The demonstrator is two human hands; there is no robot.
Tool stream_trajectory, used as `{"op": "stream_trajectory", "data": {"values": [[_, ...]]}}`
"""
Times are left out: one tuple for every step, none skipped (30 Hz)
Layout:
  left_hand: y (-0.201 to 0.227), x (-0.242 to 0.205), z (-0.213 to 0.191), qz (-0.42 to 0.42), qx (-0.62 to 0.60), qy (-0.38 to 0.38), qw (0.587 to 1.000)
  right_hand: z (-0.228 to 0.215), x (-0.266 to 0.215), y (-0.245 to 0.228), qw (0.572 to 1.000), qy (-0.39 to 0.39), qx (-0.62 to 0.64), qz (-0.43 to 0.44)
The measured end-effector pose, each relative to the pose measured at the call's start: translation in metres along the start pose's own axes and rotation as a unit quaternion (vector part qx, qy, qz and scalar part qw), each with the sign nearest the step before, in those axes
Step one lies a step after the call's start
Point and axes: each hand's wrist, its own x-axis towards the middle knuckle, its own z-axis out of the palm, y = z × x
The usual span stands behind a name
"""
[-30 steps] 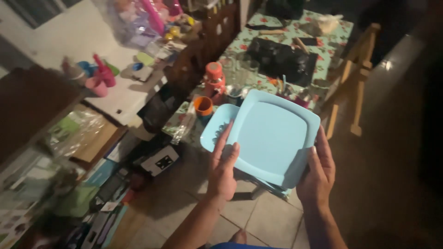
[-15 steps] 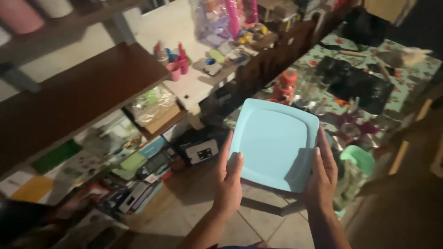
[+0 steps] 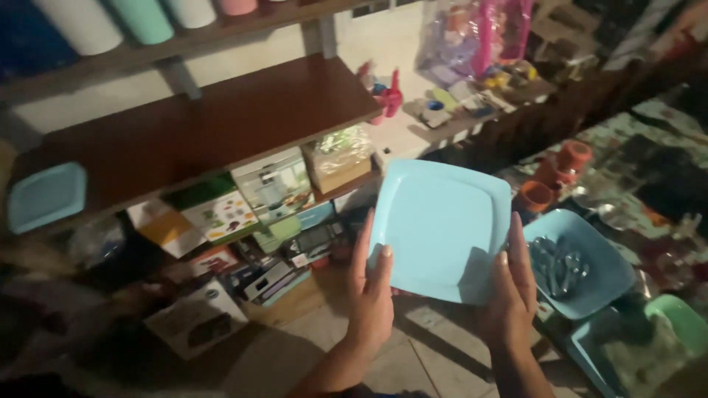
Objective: Picking up a plastic lid from a shelf, wiping it with a cloth, and returning it to the shelf
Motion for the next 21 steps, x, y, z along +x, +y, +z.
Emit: {"op": "stream_trajectory", "data": {"values": [[0.002,0.000,-0.003,0.008,0.000,0.009,1.000,0.004,0.000,0.002,1.000,-0.012,0.002,0.001],[0.003,-0.001,-0.006,-0.016,-0.023,0.034,0.999,0.008,0.000,0.003,0.997,-0.057,-0.003,-0.046],[0.004,-0.005,-0.010,-0.041,-0.046,0.063,0.996,0.010,-0.001,0.005,0.990,-0.104,-0.007,-0.090],[0.011,-0.005,-0.015,-0.034,-0.047,0.076,0.995,0.017,-0.003,0.001,0.989,-0.118,-0.006,-0.085],[0.017,-0.011,-0.020,0.071,0.077,0.084,0.991,0.021,-0.007,-0.005,0.988,-0.112,-0.064,-0.084],[0.023,-0.016,-0.024,0.171,0.202,0.091,0.960,0.024,-0.012,-0.010,0.983,-0.107,-0.121,-0.084],[0.025,-0.022,-0.027,0.175,0.202,0.107,0.958,0.021,-0.004,0.005,0.982,-0.123,-0.121,-0.082],[0.028,-0.030,-0.028,0.096,0.141,0.101,0.980,0.017,0.003,0.019,0.987,-0.139,-0.056,-0.055],[0.032,-0.032,-0.028,0.027,0.078,0.091,0.992,0.018,0.014,0.034,0.987,-0.156,0.015,-0.031],[0.032,-0.034,-0.029,0.041,0.078,0.103,0.991,0.022,0.014,0.029,0.984,-0.173,0.022,-0.032],[0.032,-0.040,-0.031,0.032,0.062,0.113,0.991,0.023,0.009,0.025,0.982,-0.189,0.014,-0.021],[0.031,-0.045,-0.034,0.025,0.046,0.123,0.991,0.025,0.005,0.022,0.979,-0.205,0.005,-0.009],[0.033,-0.050,-0.037,0.027,0.047,0.136,0.989,0.027,0.003,0.023,0.976,-0.217,0.005,-0.003],[0.034,-0.054,-0.041,0.036,0.038,0.127,0.991,0.030,0.000,0.026,0.973,-0.232,0.016,0.009],[0.034,-0.062,-0.044,0.042,0.029,0.120,0.991,0.031,-0.004,0.028,0.969,-0.246,0.024,0.024],[0.034,-0.067,-0.049,0.042,0.029,0.135,0.990,0.036,-0.010,0.027,0.966,-0.257,0.022,0.034],[0.033,-0.074,-0.055,0.064,0.062,0.152,0.984,0.039,-0.017,0.025,0.964,-0.261,0.010,0.044],[0.032,-0.081,-0.061,0.086,0.096,0.169,0.977,0.043,-0.024,0.023,0.963,-0.266,-0.002,0.053],[0.030,-0.088,-0.065,0.084,0.096,0.181,0.975,0.045,-0.031,0.022,0.960,-0.274,-0.005,0.060],[0.029,-0.095,-0.069,0.114,0.056,0.163,0.978,0.047,-0.037,0.019,0.952,-0.295,0.008,0.078],[0.031,-0.095,-0.076,0.149,0.018,0.138,0.979,0.055,-0.042,0.017,0.945,-0.314,0.024,0.089]]}}
